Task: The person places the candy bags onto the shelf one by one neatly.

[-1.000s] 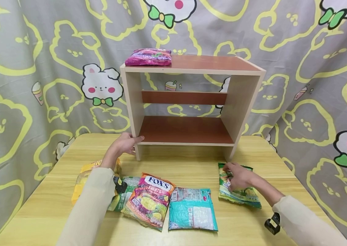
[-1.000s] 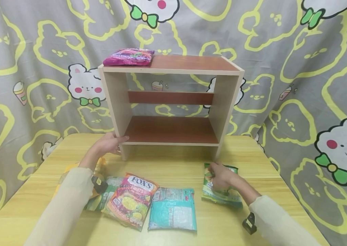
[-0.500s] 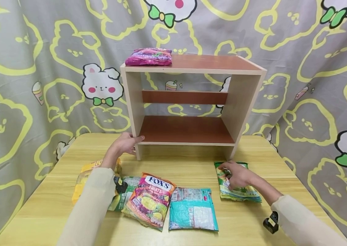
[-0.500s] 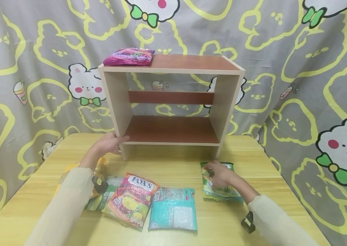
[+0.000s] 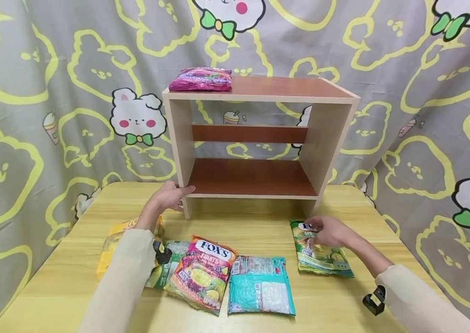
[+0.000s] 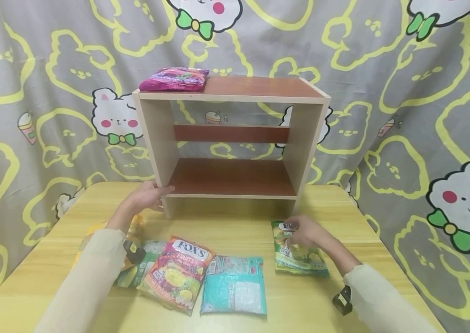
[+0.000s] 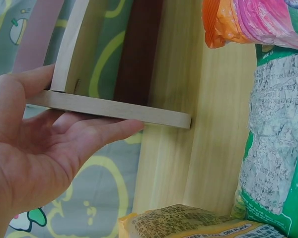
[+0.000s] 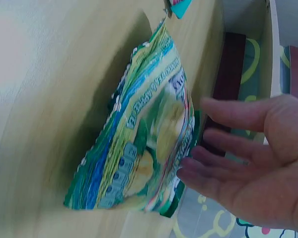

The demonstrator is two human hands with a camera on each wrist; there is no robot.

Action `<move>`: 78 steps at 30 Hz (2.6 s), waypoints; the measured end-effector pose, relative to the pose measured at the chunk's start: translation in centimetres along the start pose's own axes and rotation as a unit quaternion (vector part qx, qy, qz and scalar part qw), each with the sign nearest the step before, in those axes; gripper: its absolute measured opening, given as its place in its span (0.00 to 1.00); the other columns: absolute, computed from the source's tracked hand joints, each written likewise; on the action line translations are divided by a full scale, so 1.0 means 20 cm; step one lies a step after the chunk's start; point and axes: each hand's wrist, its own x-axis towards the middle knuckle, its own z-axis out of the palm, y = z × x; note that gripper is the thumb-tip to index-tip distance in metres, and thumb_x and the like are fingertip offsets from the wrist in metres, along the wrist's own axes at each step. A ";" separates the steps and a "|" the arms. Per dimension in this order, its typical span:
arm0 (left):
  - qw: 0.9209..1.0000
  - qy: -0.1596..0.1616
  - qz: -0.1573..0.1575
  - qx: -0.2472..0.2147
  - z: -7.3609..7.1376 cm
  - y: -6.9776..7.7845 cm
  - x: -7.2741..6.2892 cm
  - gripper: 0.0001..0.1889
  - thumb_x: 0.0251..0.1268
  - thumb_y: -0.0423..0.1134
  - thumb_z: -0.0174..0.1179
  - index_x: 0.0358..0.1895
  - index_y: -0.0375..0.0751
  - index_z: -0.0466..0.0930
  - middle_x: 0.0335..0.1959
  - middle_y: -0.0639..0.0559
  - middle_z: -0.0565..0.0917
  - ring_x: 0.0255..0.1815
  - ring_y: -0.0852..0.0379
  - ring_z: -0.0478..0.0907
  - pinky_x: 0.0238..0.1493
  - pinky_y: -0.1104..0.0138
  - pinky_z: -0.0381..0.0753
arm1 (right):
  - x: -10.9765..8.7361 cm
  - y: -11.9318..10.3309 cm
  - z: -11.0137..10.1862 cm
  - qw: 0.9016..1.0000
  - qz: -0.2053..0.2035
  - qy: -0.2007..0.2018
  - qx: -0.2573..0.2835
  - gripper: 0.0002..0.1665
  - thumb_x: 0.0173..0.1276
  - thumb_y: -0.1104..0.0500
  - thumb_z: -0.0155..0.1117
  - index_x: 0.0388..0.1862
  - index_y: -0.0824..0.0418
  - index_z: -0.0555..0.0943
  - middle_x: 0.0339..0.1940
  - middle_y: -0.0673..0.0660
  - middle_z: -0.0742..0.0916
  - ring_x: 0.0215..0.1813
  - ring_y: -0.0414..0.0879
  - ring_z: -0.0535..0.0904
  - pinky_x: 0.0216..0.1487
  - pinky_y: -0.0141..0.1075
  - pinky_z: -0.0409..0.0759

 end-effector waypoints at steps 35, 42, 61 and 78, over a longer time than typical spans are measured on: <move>1.000 0.000 0.000 -0.002 0.00 0.02 -0.01 0.35 0.77 0.51 0.55 0.76 0.33 0.59 0.75 0.32 0.64 0.72 0.29 0.67 0.58 0.46 0.83 | -0.01 0.22 -0.04 0.983 0.179 -0.049 0.008 0.54 0.68 0.35 0.66 0.59 0.86 0.65 0.47 0.72 0.80 0.36 0.51 0.82 0.33 0.44 0.86; 1.000 0.005 -0.009 -0.002 0.00 0.00 0.00 0.35 0.77 0.51 0.54 0.77 0.33 0.58 0.75 0.32 0.65 0.71 0.28 0.67 0.59 0.47 0.83 | -0.02 0.19 -0.04 0.983 0.180 -0.043 0.002 0.41 0.68 0.37 0.68 0.45 0.77 0.71 0.36 0.65 0.78 0.25 0.49 0.77 0.28 0.42 0.84; 1.000 0.008 -0.009 0.002 0.00 0.00 0.00 0.35 0.77 0.52 0.55 0.76 0.34 0.60 0.75 0.33 0.65 0.71 0.29 0.68 0.57 0.48 0.84 | -0.01 0.14 -0.02 0.990 0.125 0.000 0.058 0.35 0.69 0.47 0.70 0.44 0.80 0.69 0.39 0.74 0.75 0.29 0.49 0.67 0.33 0.41 0.71; 1.000 0.009 -0.006 0.006 -0.01 0.00 -0.01 0.35 0.77 0.52 0.55 0.77 0.34 0.59 0.75 0.33 0.65 0.70 0.29 0.68 0.57 0.49 0.84 | 0.00 0.03 -0.06 0.994 0.094 0.042 0.038 0.25 0.65 0.51 0.73 0.41 0.71 0.75 0.31 0.60 0.82 0.33 0.49 0.77 0.33 0.37 0.75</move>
